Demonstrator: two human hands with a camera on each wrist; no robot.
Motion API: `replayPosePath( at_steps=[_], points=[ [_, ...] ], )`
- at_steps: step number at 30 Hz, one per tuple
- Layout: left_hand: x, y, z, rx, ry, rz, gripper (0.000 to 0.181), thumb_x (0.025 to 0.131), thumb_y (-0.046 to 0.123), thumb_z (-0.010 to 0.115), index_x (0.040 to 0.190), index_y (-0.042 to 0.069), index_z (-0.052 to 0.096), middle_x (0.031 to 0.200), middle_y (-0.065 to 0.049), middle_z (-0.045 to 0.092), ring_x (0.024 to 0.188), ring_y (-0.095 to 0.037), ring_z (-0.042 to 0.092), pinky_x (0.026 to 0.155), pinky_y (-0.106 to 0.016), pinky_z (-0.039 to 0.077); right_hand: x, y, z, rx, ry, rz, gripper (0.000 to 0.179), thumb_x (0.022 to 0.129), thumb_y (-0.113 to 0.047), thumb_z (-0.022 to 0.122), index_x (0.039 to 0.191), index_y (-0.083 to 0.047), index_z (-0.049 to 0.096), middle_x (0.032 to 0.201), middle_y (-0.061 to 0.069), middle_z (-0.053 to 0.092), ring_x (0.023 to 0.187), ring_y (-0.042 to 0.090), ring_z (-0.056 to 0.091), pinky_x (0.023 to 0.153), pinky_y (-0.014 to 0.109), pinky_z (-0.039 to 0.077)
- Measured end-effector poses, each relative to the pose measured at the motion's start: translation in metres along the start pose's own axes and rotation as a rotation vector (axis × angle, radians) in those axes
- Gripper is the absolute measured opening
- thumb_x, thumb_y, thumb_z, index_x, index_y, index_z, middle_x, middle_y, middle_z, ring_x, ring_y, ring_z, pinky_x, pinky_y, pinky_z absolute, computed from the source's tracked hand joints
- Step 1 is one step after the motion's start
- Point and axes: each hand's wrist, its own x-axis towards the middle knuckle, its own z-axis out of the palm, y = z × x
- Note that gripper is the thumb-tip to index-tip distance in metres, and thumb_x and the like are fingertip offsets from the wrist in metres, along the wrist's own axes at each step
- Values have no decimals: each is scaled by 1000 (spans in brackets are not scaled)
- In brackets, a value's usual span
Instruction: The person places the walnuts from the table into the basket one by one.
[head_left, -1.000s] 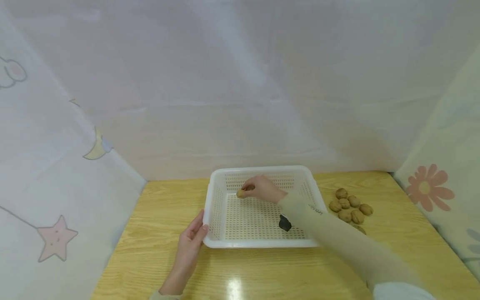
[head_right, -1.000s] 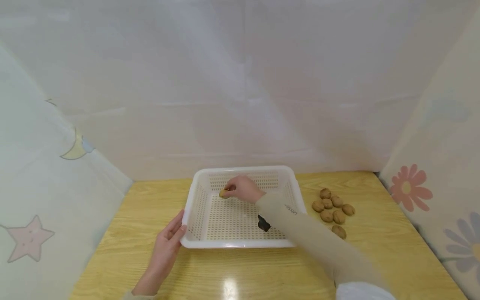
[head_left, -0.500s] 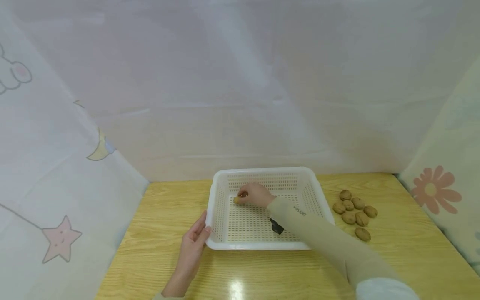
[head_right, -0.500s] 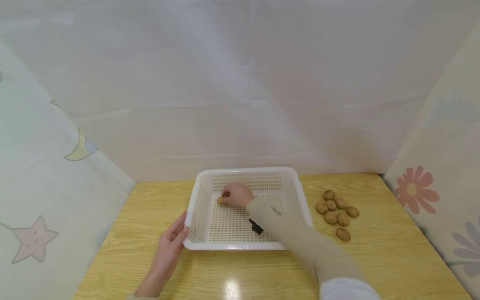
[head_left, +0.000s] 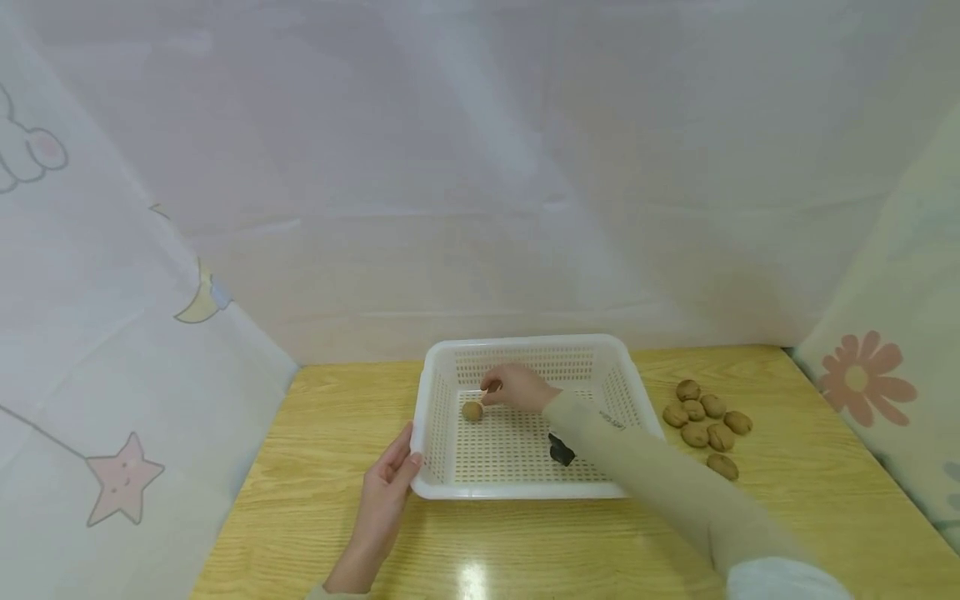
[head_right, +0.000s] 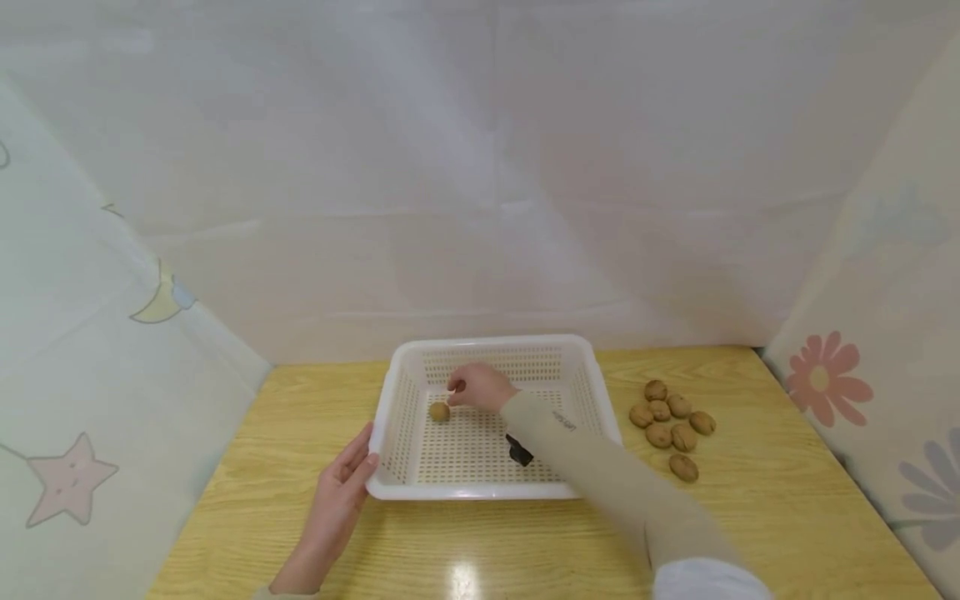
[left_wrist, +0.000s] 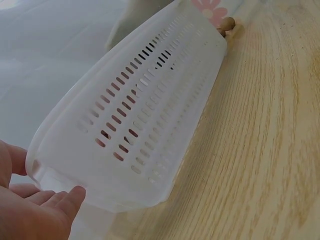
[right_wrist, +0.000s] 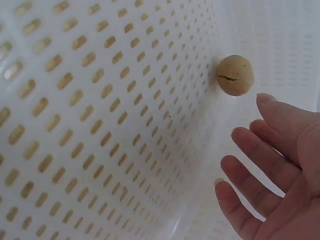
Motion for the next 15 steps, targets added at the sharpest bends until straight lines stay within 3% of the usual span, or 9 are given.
replayPosePath(
  at_steps=[15],
  points=[
    [0, 0, 0, -2, 13, -9, 60, 108, 13, 56, 162, 3, 31, 164, -22, 36, 148, -39, 40, 113, -36, 47, -40, -7, -49, 25, 20, -23, 27, 99, -28, 74, 121, -13, 75, 113, -1, 75, 103, 15, 67, 94, 39, 59]
  ],
)
